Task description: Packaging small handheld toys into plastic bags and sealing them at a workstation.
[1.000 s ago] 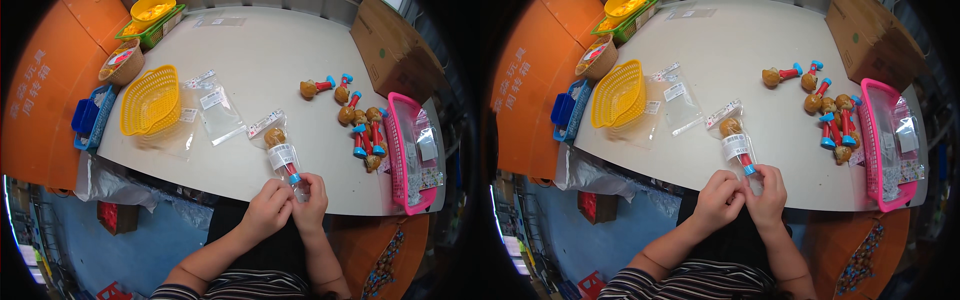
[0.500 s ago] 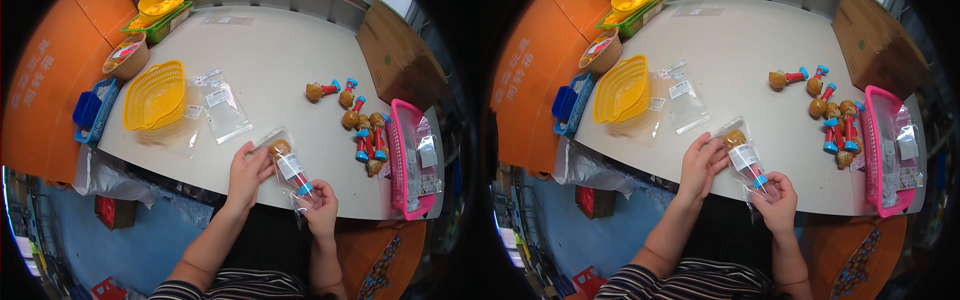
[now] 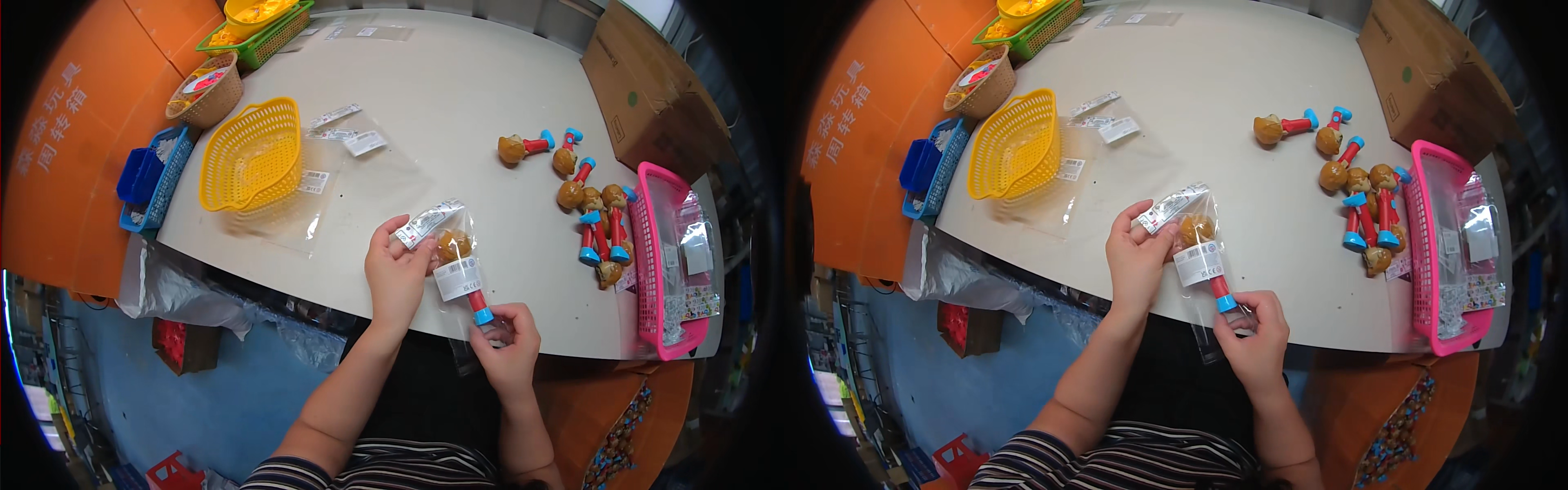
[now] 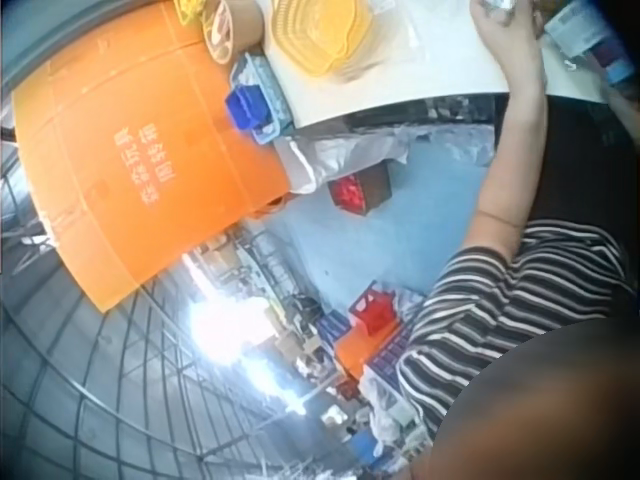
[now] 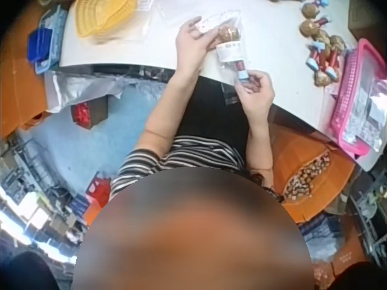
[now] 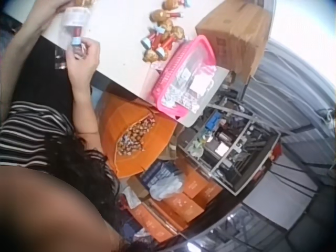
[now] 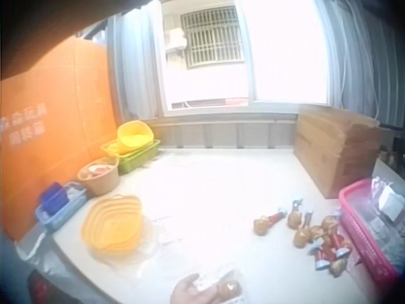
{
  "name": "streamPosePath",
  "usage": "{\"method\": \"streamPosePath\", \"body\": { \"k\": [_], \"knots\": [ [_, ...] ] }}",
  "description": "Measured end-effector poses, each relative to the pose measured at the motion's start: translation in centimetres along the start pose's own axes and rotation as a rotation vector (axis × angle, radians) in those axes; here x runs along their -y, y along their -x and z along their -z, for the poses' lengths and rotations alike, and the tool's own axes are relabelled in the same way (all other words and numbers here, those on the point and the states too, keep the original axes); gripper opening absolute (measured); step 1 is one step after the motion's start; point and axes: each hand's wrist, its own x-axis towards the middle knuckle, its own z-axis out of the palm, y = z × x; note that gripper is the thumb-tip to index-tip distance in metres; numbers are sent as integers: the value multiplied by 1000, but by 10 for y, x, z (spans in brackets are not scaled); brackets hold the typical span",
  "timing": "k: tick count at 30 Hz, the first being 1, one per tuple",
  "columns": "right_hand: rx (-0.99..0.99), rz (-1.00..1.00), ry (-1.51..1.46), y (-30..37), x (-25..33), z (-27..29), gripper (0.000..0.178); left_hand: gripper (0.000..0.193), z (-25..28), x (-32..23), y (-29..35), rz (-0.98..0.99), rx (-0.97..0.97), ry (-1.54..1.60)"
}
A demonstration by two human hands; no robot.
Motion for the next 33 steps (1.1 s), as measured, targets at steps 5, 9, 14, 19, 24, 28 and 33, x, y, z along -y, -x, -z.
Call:
{"method": "streamPosePath", "body": {
  "k": [5, 9, 14, 19, 24, 28, 33],
  "knots": [
    [40, -77, 46, -5, -1, 0, 29, 56, 5, 4, -2, -110, 11, -57],
    [85, -68, 179, -9, 1, 0, 31, 59, -1, -8, 15, -207, -52, -354],
    [97, -279, -134, -10, 16, 14, 36, 45, 9, -15, 54, -705, 13, -704],
    [222, -466, -294, -10, 15, 51, 21, 24, 5, -20, 95, -943, 538, -788],
    [206, -487, -231, -13, 8, 56, 14, 16, 3, 2, 93, -765, 539, -1086],
    [205, -500, -244, -12, 8, 55, 14, 15, 0, 2, 99, -790, 460, -1055],
    [236, -493, -263, -12, 4, 57, 13, 18, -19, 14, 100, -809, 434, -952]
  ]
}}
